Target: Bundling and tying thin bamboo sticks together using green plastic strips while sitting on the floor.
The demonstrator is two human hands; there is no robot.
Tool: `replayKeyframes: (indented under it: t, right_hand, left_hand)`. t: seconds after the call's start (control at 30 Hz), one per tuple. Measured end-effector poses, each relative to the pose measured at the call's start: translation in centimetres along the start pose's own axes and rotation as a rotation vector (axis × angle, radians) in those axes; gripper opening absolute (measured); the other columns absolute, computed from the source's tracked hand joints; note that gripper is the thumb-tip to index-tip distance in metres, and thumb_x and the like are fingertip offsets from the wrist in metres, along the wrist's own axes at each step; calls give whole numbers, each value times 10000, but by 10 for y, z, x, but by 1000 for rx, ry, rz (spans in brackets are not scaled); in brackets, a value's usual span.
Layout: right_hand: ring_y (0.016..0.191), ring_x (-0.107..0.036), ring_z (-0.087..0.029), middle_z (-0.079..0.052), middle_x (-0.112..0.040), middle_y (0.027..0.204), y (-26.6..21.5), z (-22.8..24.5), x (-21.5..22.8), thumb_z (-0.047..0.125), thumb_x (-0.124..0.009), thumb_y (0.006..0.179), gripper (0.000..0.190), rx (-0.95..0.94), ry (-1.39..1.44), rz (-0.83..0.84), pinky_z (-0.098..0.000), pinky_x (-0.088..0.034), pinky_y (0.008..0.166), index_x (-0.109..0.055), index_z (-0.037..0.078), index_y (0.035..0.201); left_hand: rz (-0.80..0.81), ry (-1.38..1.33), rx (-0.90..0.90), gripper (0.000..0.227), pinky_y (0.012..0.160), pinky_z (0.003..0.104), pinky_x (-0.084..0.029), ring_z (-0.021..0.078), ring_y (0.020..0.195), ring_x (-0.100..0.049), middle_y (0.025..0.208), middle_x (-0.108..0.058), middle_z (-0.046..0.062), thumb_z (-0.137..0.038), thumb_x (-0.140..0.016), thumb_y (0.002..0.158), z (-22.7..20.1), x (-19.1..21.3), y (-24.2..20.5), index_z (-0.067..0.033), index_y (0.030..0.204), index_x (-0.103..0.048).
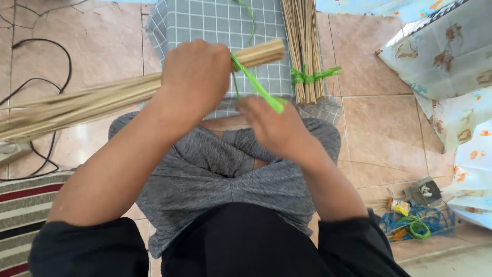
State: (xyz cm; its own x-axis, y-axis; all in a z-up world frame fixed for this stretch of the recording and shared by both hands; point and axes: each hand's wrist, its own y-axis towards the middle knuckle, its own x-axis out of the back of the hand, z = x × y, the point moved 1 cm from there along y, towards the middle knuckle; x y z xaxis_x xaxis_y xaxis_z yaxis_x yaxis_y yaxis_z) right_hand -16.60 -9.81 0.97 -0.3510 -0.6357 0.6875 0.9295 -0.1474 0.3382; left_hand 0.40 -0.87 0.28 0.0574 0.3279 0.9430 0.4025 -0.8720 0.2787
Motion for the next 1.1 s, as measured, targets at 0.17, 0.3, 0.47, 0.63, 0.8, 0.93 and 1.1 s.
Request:
replayKeyframes:
  t: [0.17, 0.3, 0.47, 0.63, 0.8, 0.93, 1.1]
  right_hand:
    - [520, -554, -228, -30, -621, 758, -27, 68, 34, 127, -610, 873, 379, 143, -744, 37, -386, -411, 489, -689, 71, 1240]
    - [625, -570, -226, -32, -676, 835, 5, 29, 83, 61, -705, 966, 177, 270, -995, -108, -379, -404, 561, -768, 108, 1125]
    - [507, -433, -74, 34, -646, 687, 42, -101, 27, 106, -646, 1017, 156, -15, 23, 211, -259, -339, 481, -797, 92, 1053]
    - [737, -707, -260, -71, -778, 958, -20, -6, -11, 238, -564, 921, 265, -343, -137, 335, -374, -549, 655, -744, 153, 1095]
    - [544, -625, -163, 29, -739, 910, -45, 50, 55, 86, -584, 864, 155, 170, -459, 155, -335, -450, 483, -652, 130, 997]
    - [522, -464, -142, -4, -632, 712, -8, -16, 85, 6, -684, 934, 151, 113, -371, -128, -303, -335, 502, -753, 59, 1058]
    - [807, -654, -61, -10, -763, 916, -24, -91, -9, 29, -807, 791, 269, -242, 606, 123, -211, -571, 714, -760, 71, 1053]
  left_hand:
    - [34, 358, 5, 131, 463, 394, -549, 237, 558, -699, 716, -741, 69, -170, -669, 872, 15, -36, 10, -143, 777, -755]
    - [-3, 332, -177, 140, 399, 334, -506, 160, 459, -612, 604, -674, 30, -191, -674, 886, -24, -27, -18, -117, 768, -688]
    - [10, 108, -222, 106, 403, 392, -521, 246, 436, -636, 598, -659, 99, -135, -649, 862, -55, 46, -40, -50, 798, -639]
    - [-25, 265, -30, 216, 415, 380, -539, 264, 468, -675, 615, -666, 103, -229, -706, 870, -8, 21, -22, -50, 866, -586]
    - [58, 453, -75, 155, 393, 369, -534, 210, 476, -673, 647, -669, 44, -209, -619, 954, -6, -40, -21, -86, 859, -631]
    - [2, 370, -301, 124, 389, 342, -514, 177, 423, -632, 590, -651, 32, -165, -651, 881, -62, -12, -48, -125, 775, -600]
    - [-74, 250, -280, 123, 379, 364, -521, 227, 398, -640, 596, -640, 57, -156, -608, 937, -71, 43, -35, -70, 951, -521]
